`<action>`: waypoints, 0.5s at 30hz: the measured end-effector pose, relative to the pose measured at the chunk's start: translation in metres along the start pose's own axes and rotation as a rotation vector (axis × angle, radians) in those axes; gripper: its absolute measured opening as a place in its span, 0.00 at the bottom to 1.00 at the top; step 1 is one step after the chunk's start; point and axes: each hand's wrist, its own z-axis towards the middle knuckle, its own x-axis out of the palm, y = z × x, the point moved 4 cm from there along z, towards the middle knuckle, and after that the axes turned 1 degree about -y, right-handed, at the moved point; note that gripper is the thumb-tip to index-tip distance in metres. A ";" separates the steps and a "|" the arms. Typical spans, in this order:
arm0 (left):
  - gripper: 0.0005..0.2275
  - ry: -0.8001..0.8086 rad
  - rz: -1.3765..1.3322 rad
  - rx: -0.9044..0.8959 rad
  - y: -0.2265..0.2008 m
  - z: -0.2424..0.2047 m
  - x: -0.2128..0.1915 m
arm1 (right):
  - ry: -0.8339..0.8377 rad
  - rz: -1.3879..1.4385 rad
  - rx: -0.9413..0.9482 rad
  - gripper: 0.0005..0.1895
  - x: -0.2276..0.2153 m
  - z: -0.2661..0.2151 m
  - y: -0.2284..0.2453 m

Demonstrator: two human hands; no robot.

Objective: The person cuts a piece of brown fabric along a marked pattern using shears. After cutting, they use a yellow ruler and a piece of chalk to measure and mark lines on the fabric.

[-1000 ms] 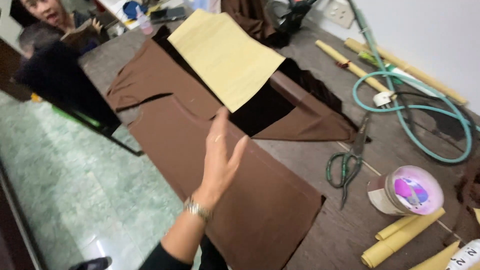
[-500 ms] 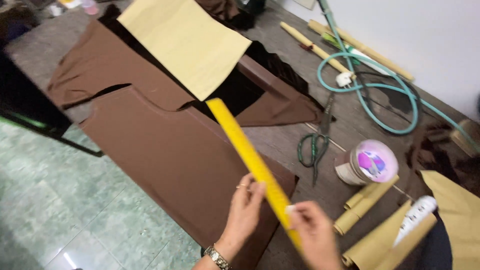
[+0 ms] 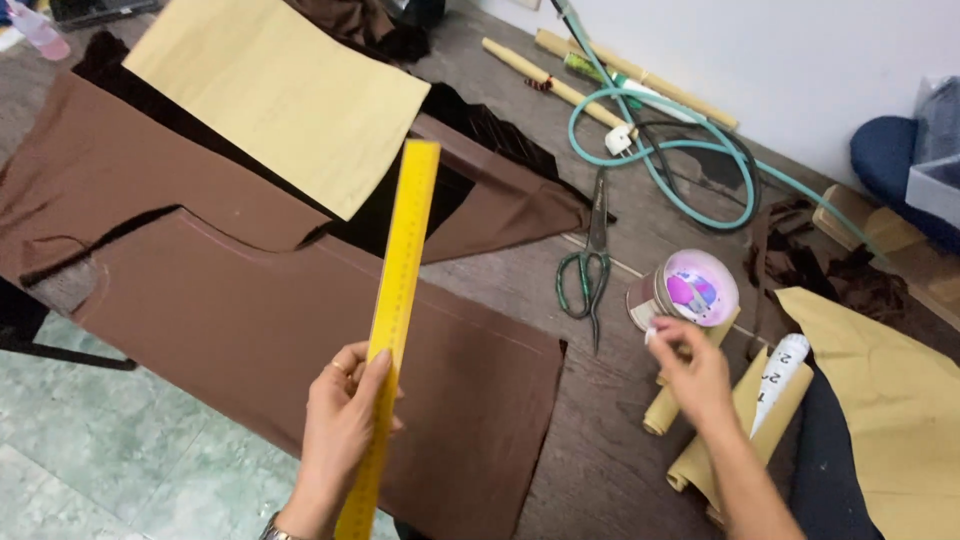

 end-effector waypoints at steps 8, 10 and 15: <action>0.11 -0.062 0.143 -0.203 0.050 -0.036 -0.001 | -0.009 -0.013 -0.297 0.07 -0.012 0.092 -0.046; 0.11 -0.086 0.112 -0.194 0.078 -0.040 0.002 | -0.024 0.015 -0.340 0.07 -0.010 0.115 -0.060; 0.12 -0.178 0.035 -0.225 0.108 -0.062 0.032 | -0.128 0.049 -0.426 0.05 0.013 0.133 -0.058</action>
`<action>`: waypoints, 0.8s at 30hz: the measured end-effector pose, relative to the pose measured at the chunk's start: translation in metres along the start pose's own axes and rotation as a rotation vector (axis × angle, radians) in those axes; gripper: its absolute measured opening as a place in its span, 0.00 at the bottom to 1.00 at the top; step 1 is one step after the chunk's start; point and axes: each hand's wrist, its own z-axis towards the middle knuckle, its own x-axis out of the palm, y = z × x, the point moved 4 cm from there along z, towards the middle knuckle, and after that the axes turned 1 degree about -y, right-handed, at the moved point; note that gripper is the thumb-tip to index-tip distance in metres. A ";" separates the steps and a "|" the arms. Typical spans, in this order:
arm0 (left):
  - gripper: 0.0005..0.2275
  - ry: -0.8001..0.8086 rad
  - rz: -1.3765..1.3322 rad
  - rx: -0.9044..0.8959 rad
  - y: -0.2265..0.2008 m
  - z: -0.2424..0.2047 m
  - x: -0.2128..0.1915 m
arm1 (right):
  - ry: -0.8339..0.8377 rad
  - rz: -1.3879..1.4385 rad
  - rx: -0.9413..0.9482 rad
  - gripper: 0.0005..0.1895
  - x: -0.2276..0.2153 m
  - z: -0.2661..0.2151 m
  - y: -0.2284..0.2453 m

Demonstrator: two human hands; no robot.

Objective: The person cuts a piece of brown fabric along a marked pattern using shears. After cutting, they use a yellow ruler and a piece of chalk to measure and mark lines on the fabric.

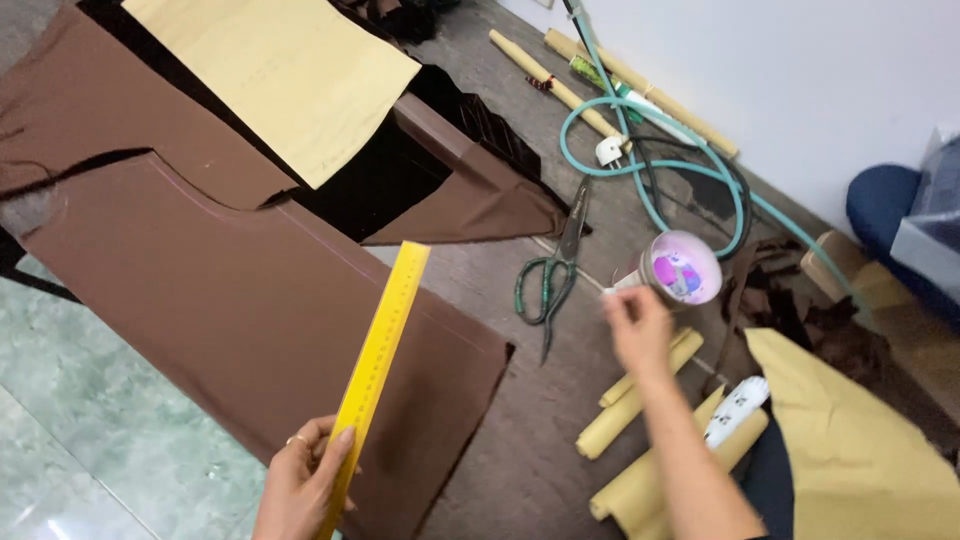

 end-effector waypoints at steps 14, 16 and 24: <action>0.12 -0.063 0.012 -0.043 0.021 -0.019 -0.004 | 0.010 -0.019 -0.487 0.08 0.080 -0.028 0.048; 0.12 -0.070 0.028 -0.065 0.009 -0.029 -0.011 | -0.001 -0.002 -0.552 0.07 0.087 -0.017 0.052; 0.14 -0.106 0.197 -0.128 -0.005 -0.038 -0.042 | -0.046 -0.069 -0.422 0.10 0.101 0.014 0.018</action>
